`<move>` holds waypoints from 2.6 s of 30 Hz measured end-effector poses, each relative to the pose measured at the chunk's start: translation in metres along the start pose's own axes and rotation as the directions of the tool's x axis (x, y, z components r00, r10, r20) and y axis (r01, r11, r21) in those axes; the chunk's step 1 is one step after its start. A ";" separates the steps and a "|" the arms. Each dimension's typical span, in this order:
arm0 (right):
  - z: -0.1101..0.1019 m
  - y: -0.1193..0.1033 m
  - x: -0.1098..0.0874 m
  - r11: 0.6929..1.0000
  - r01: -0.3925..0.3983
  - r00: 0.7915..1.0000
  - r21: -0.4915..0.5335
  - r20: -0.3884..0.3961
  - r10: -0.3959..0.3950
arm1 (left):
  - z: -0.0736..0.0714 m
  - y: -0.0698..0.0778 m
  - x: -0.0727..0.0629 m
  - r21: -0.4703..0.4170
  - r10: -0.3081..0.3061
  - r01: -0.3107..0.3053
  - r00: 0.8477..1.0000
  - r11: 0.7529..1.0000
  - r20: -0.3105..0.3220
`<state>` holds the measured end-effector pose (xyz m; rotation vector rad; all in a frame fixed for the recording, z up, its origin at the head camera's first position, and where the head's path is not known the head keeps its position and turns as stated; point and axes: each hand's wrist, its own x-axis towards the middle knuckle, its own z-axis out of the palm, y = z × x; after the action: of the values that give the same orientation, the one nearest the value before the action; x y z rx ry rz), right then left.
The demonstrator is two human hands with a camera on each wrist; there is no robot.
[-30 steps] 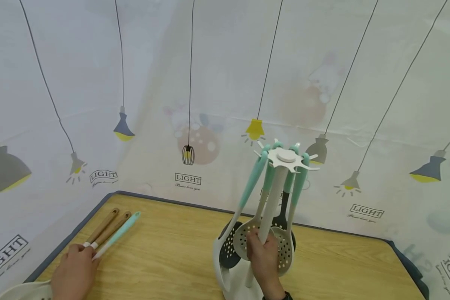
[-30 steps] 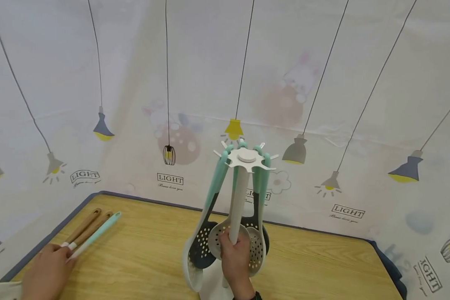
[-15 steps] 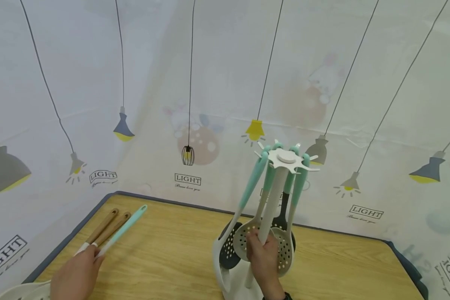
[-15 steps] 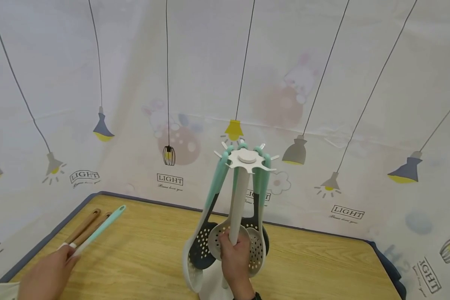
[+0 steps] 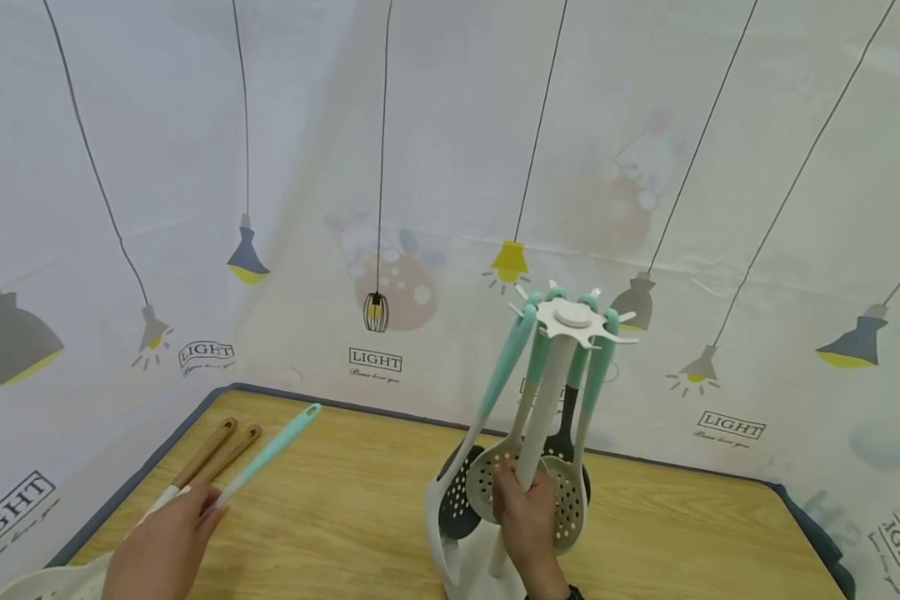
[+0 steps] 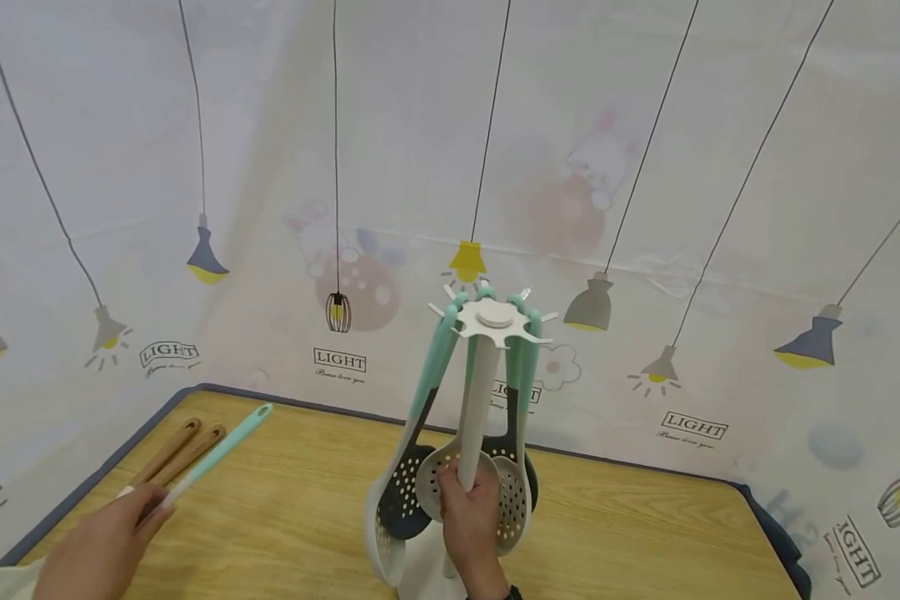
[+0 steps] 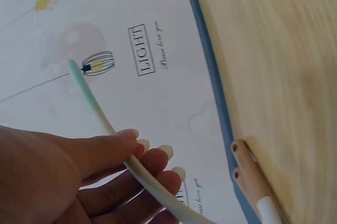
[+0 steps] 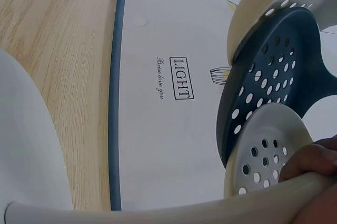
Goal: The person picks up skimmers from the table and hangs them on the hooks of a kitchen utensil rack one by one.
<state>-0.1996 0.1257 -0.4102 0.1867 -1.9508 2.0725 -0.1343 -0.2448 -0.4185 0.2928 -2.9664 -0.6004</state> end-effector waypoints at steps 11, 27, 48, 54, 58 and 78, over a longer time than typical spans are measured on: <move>-0.001 0.000 0.001 1.000 -0.019 1.000 -0.024 0.005 0.019 | -0.004 0.026 -0.005 -0.165 0.091 -0.080 0.994 0.983 0.058; 0.001 -0.001 0.001 1.000 -0.013 1.000 -0.024 0.002 0.013 | -0.003 0.058 -0.021 -0.368 0.144 -0.143 0.989 0.919 -0.025; 0.000 0.002 0.002 0.999 0.001 1.000 -0.032 0.008 -0.001 | -0.011 0.110 -0.041 -0.570 0.069 -0.068 0.997 0.819 -0.020; 0.000 0.003 0.002 0.999 0.021 1.000 -0.025 0.017 -0.021 | -0.014 0.121 -0.050 -0.624 0.062 -0.092 0.996 0.776 -0.070; -0.001 0.003 0.002 0.999 0.025 1.000 -0.020 0.017 -0.025 | -0.013 0.128 -0.055 -0.647 0.113 -0.187 0.982 0.739 -0.153; -0.002 0.000 0.001 0.999 -0.042 0.999 -0.008 -0.001 0.042 | -0.024 0.176 -0.063 -0.771 0.296 -0.347 0.931 0.534 -0.214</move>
<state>-0.2004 0.1279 -0.4096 0.1446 -1.9786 2.0908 -0.0993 -0.0816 -0.3308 -0.3205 -2.2418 -1.7099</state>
